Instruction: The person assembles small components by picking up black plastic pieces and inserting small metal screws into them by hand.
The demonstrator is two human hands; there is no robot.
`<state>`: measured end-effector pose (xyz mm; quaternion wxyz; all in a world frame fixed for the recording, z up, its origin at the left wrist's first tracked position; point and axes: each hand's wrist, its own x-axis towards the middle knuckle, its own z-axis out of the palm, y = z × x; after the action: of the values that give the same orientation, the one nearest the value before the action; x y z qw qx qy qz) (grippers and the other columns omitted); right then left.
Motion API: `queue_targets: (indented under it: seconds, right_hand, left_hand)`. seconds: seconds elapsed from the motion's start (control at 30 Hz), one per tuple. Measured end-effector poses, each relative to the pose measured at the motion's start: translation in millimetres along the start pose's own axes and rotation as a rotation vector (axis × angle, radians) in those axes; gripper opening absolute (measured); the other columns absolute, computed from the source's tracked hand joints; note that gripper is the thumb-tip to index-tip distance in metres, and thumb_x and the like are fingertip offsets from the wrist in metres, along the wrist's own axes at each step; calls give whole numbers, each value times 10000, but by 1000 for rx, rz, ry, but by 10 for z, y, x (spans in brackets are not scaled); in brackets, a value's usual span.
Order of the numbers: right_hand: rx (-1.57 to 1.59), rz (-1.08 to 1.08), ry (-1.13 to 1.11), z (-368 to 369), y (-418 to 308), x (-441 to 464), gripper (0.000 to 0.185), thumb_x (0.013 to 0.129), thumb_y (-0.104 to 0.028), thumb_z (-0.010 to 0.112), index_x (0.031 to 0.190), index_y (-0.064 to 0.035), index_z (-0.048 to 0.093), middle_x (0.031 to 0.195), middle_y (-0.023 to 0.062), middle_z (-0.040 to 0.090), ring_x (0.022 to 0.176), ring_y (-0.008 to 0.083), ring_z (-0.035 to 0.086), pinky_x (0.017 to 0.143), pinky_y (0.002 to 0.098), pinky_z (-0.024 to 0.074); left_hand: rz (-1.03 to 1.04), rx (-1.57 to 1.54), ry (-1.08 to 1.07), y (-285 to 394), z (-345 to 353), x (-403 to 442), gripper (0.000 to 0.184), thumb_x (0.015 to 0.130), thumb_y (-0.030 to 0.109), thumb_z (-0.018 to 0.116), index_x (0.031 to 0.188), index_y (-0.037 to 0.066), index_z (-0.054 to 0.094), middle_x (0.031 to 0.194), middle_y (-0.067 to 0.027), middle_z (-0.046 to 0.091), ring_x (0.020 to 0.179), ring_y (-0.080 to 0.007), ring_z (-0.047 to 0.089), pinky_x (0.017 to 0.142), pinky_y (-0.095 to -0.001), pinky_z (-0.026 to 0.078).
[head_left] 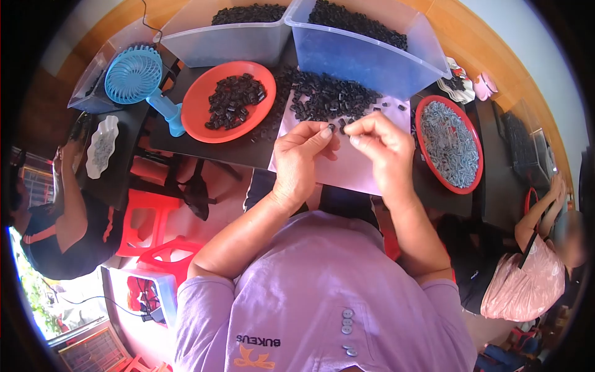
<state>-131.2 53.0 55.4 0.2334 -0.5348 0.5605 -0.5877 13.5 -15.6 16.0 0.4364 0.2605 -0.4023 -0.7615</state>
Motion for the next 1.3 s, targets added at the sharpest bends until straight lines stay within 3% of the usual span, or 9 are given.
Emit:
queue_targets:
  seconds: [0.1, 0.43, 0.73, 0.93, 1.07, 1.17, 1.3]
  right_hand:
    - [58, 141, -107, -121, 20, 117, 135, 813, 71, 636, 922, 13, 691, 872, 35, 680, 826, 108, 625, 761, 254, 496]
    - [318, 284, -44, 134, 178, 102, 140, 852, 49, 641, 979, 34, 698, 879, 72, 710, 818, 121, 653, 772, 268, 519]
    - [375, 254, 28, 90, 222, 39, 116, 852, 44, 654, 959, 27, 696, 898, 76, 708, 846, 120, 651, 796, 265, 513]
    - [373, 268, -47, 243, -39, -92, 129, 817, 93, 668, 912, 11, 700, 869, 50, 695, 818, 119, 650, 796, 256, 517]
    - [433, 332, -128, 359, -71, -128, 110, 814, 97, 677, 882, 10, 681, 853, 34, 680, 816, 98, 635, 770, 242, 520]
    - [298, 297, -124, 366, 16, -189, 93, 826, 87, 675, 874, 8, 676, 868, 29, 676, 821, 91, 630, 767, 240, 522]
    - [251, 186, -225, 326, 54, -238, 85, 846, 48, 689, 922, 14, 670, 905, 46, 678, 834, 99, 643, 787, 256, 525]
  left_hand:
    - [0, 82, -49, -4, -54, -16, 143, 965, 73, 612, 1026, -50, 649, 865, -139, 683, 779, -187, 632, 733, -298, 511]
    - [-54, -53, -76, 29, -44, 57, 136, 972, 66, 580, 1017, -51, 633, 878, -145, 668, 787, -219, 637, 709, -329, 503]
    - [-57, -152, -79, 40, -5, 45, 130, 977, 67, 570, 1012, -46, 624, 882, -134, 662, 831, -227, 636, 727, -351, 499]
    - [114, -131, 108, 116, 67, 195, 143, 989, 61, 546, 1014, -60, 619, 910, -127, 656, 853, -227, 640, 796, -346, 513]
    - [-12, -140, 100, 274, 201, 133, 118, 988, 83, 553, 1008, -22, 604, 934, -117, 643, 898, -243, 648, 849, -367, 528]
    - [-17, -263, 82, 266, 192, 127, 122, 977, 87, 580, 987, -28, 620, 894, -116, 655, 823, -199, 629, 763, -321, 532]
    - [-38, -288, 52, 254, 143, 119, 121, 979, 85, 572, 995, -28, 613, 903, -126, 651, 828, -205, 632, 755, -323, 538]
